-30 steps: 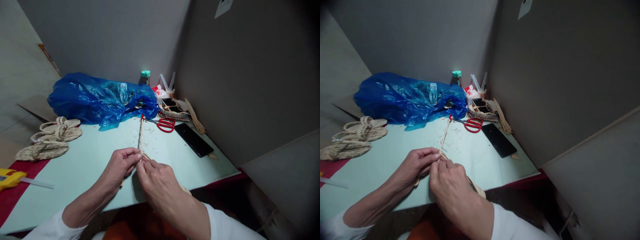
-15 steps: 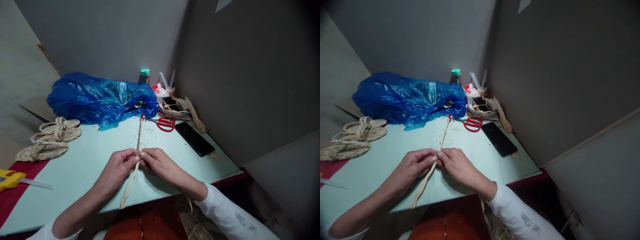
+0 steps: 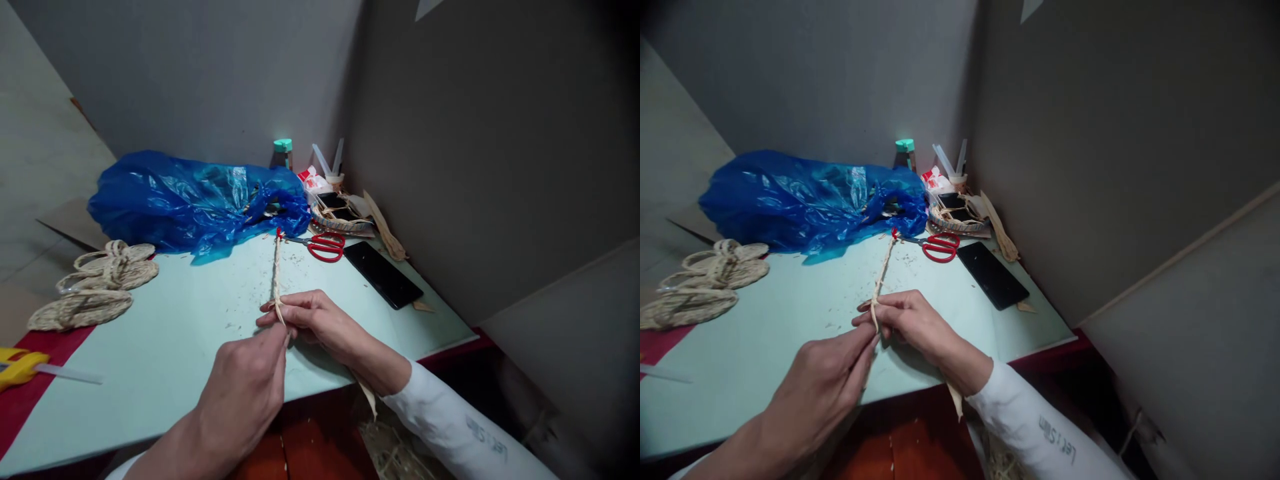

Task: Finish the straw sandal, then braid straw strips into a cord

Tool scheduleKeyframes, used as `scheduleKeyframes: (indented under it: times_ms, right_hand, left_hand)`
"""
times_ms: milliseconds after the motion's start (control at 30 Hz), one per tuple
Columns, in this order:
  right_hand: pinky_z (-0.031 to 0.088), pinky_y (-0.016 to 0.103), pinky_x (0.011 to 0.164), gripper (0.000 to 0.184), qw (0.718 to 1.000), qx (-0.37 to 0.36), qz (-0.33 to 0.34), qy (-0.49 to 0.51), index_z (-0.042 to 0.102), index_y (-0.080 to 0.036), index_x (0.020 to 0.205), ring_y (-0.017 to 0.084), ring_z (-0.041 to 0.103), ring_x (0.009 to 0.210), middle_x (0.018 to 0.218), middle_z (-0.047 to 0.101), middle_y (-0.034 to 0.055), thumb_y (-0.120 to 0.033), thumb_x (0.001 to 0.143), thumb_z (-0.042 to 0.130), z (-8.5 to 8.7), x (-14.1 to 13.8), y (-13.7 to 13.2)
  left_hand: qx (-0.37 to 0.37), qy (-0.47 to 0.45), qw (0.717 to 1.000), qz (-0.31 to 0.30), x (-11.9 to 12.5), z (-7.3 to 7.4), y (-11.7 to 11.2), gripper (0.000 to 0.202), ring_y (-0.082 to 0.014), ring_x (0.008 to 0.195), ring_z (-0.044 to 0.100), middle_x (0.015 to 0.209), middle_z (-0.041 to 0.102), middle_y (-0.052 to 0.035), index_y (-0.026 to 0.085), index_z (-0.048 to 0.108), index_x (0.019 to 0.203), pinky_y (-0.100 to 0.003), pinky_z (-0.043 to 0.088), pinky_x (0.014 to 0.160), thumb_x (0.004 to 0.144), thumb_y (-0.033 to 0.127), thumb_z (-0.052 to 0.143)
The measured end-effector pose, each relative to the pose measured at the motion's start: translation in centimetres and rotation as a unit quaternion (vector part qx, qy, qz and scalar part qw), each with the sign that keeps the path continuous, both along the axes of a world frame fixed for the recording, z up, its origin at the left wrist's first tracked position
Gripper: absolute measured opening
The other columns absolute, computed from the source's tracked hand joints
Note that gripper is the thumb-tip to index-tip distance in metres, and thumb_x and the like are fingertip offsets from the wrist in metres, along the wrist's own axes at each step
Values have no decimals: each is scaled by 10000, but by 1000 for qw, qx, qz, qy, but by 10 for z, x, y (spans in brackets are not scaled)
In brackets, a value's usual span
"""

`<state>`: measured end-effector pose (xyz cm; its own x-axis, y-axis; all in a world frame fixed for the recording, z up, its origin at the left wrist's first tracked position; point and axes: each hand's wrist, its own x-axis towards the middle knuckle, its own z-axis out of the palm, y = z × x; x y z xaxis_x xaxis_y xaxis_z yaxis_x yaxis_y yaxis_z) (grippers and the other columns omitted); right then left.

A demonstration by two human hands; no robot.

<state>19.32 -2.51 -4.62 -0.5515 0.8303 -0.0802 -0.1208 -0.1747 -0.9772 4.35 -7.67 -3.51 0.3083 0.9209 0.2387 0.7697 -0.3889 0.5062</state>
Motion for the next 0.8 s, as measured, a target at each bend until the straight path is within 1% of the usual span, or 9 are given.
scheduleKeyframes:
  times_ms: [67,233,333,367,433,533,600,667,800]
  right_hand:
    - [221,210,497,248,999,-32,6,23,739,-80,921,48,355,556,1031,660,101,-246,857,566,2,1,0]
    - [153,227,466,246,999,34,-5,24,694,-76,803,47,253,481,648,553,2,-269,882,562,-1,4,-1]
    - [167,219,460,287,997,70,7,13,653,-101,729,59,250,471,532,402,-48,-273,917,520,-2,5,0]
    - [182,212,464,291,997,73,10,12,642,-108,732,63,258,475,524,374,-54,-276,926,505,-2,6,-1]
    - [218,200,477,293,997,72,18,17,620,-114,743,63,284,490,554,394,-49,-288,937,487,-2,6,-1]
    - [232,194,473,323,998,58,29,21,580,-122,744,58,306,489,624,487,-23,-337,951,456,-2,5,-3]
    - [240,190,469,339,998,63,28,-4,564,-129,739,58,317,485,640,526,-12,-358,957,442,-3,6,-3]
    - [265,189,477,341,994,90,22,-51,572,-133,745,60,325,483,625,531,-14,-358,962,435,-5,9,-4]
    - [386,204,602,300,979,164,5,-123,626,-140,884,91,480,576,665,624,7,-306,985,397,-5,14,-6]
  left_hand:
    - [30,51,998,-12,4,-7,-2,217,-172,458,519,566,617,-38,204,590,714,-299,297,515,852,175,426]
    - [22,22,999,-41,-10,4,-2,306,-142,473,492,541,565,0,209,542,600,-282,316,536,889,300,494]
    - [6,-117,990,72,-21,22,12,349,-136,516,453,530,487,22,210,505,575,-263,338,562,889,362,512]
    - [-27,-163,981,100,-23,25,18,279,-149,592,488,601,532,16,212,548,648,-255,358,595,876,373,541]
    - [-151,-267,950,51,-22,26,33,159,-167,752,554,801,631,-12,209,601,814,-249,406,695,823,365,628]
    - [-363,-389,845,-52,-18,13,51,225,-133,614,509,684,583,-9,186,577,843,-241,411,604,822,401,641]
    - [-413,-422,804,-75,-16,2,56,255,-63,473,338,607,515,20,165,567,823,-186,270,462,825,405,653]
    - [-425,-437,790,-64,-15,-6,58,269,-29,444,211,588,443,53,150,577,844,-174,144,423,813,397,679]
    - [-444,-436,782,-25,-15,-8,55,288,-5,415,154,573,379,82,136,599,864,-184,65,395,799,400,695]
